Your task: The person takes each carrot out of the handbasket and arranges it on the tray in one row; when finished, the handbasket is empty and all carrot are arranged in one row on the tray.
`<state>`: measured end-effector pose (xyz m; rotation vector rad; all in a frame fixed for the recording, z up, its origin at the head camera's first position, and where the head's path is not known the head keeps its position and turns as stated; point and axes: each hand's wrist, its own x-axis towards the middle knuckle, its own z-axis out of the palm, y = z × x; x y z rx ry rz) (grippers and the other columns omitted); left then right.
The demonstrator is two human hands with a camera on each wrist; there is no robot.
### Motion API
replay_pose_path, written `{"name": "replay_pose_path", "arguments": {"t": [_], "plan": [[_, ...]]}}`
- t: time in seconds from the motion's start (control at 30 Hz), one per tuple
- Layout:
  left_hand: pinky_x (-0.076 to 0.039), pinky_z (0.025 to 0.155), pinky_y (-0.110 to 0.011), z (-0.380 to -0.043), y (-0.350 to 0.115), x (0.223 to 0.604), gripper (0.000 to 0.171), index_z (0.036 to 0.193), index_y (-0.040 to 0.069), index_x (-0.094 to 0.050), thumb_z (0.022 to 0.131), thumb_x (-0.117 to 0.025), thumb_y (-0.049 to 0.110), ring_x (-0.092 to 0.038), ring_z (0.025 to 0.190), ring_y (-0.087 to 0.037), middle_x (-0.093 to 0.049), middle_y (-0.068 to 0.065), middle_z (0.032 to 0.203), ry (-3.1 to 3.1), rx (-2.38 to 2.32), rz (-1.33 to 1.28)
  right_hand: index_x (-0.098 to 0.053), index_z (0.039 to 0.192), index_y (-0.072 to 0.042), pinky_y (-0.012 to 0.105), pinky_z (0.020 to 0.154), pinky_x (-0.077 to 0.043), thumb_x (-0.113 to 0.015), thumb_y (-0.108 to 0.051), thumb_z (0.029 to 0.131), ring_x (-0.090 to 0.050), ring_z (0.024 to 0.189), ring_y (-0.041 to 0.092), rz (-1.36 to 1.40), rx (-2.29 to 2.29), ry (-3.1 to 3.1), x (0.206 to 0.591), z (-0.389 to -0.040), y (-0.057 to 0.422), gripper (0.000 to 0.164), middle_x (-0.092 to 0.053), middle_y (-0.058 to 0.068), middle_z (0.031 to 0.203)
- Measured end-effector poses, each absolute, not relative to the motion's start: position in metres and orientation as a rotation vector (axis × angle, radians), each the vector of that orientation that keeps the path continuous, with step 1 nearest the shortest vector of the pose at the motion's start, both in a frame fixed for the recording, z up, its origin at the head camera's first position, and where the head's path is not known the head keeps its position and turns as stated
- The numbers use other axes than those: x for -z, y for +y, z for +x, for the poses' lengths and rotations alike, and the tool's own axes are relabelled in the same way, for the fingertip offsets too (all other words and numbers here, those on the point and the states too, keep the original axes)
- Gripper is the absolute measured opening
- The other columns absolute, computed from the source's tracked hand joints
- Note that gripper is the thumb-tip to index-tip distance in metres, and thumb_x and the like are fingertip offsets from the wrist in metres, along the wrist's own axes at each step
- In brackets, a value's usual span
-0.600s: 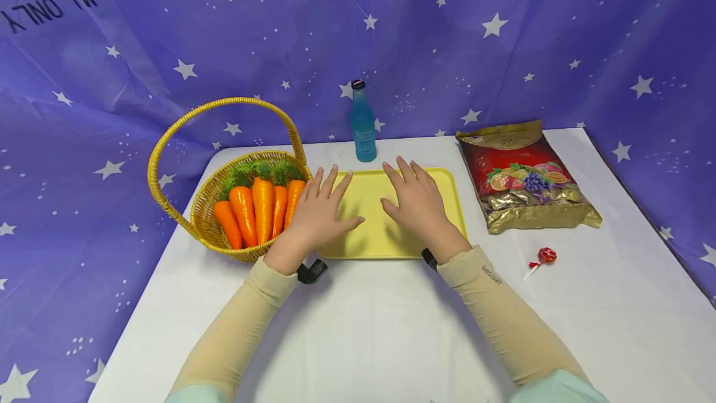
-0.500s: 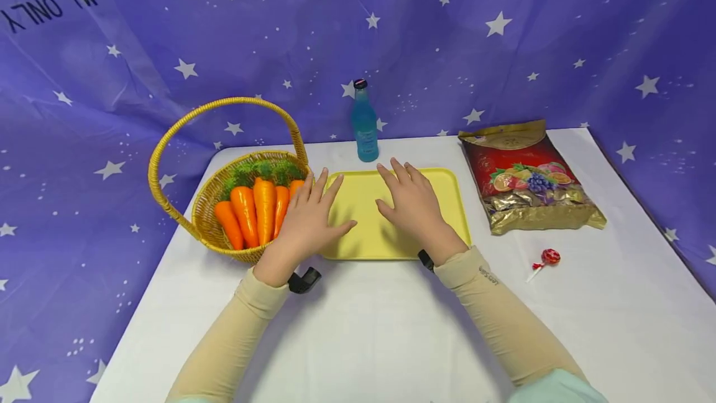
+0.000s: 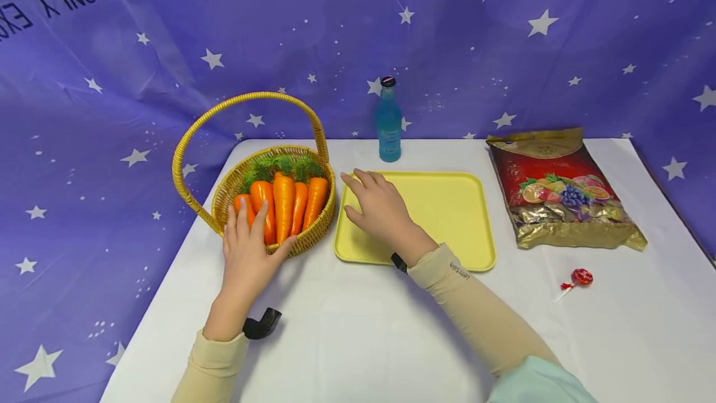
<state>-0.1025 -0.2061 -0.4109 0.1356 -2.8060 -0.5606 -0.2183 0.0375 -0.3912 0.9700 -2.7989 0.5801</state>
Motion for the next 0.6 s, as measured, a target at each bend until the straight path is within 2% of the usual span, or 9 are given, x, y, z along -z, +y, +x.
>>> {"name": "replay_pose_path", "arguments": {"t": [0.17,0.37,0.6], "plan": [[-0.002,0.110,-0.062,-0.090,-0.217,0.429,0.087,0.151,0.012,-0.031,0.084,-0.067,0.055,0.013,0.144,-0.033,0.013,-0.011,0.160,-2.715,0.786,0.291,-0.043,0.146,-0.016,0.049,0.104,-0.036,-0.063,-0.032,0.092,-0.041,0.130,0.032,1.014,-0.730,-2.799,0.389,-0.219,0.017,0.060,-0.042,0.012,0.146],[-0.006,0.108,-0.065,-0.080,-0.215,0.452,0.083,0.143,0.004,-0.042,0.078,-0.080,0.039,0.008,0.144,-0.035,0.006,-0.020,0.159,-2.529,0.884,0.313,-0.047,0.143,-0.015,0.044,0.105,-0.036,-0.063,-0.028,0.093,-0.044,0.128,0.028,1.060,-1.024,-2.785,0.383,-0.219,-0.011,0.055,-0.048,0.008,0.141],[-0.013,0.105,-0.069,-0.074,-0.212,0.462,0.079,0.147,0.010,-0.039,0.081,-0.079,0.028,0.006,0.143,-0.039,0.008,-0.018,0.159,-2.403,1.078,0.408,-0.047,0.143,-0.014,0.041,0.103,-0.039,-0.065,-0.023,0.093,-0.046,0.128,0.026,1.069,-1.260,-2.803,0.380,-0.226,-0.033,0.054,-0.050,0.009,0.140]]}}
